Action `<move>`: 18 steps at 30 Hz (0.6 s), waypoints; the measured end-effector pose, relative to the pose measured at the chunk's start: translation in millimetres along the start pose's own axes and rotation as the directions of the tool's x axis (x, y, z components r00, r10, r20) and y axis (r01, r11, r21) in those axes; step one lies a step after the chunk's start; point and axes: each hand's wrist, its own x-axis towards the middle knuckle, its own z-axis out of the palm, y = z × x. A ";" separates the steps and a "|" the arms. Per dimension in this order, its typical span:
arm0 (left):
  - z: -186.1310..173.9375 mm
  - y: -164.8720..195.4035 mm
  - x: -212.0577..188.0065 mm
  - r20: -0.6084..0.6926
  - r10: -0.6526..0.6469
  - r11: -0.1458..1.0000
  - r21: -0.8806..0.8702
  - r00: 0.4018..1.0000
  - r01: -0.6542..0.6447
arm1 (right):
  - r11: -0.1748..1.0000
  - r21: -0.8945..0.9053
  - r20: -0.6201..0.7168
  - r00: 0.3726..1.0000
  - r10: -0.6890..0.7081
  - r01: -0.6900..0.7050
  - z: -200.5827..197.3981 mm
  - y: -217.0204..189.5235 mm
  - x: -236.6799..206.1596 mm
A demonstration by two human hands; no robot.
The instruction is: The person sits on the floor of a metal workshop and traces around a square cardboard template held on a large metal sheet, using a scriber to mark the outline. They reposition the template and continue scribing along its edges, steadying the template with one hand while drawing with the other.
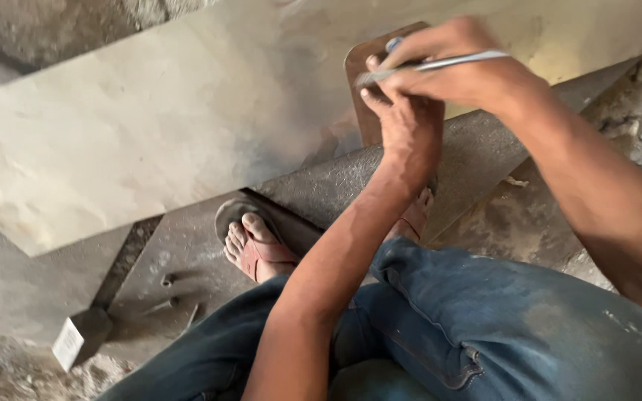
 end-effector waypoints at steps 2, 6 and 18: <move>7.4 6.5 -1.5 0.010 -0.002 0.997 -0.077 1.000 0.003 | 0.991 -0.080 0.246 0.965 -0.085 0.108 8.8 -18.7 31.9; 22.7 12.5 -5.7 0.087 0.108 0.966 -0.246 0.990 -0.083 | 0.964 -0.253 0.509 0.835 0.209 -0.088 23.6 -45.0 62.2; 26.6 7.6 -11.5 0.158 0.181 0.938 -0.323 0.971 -0.122 | 0.770 0.381 -0.434 0.636 0.638 -0.512 100.3 -34.1 33.9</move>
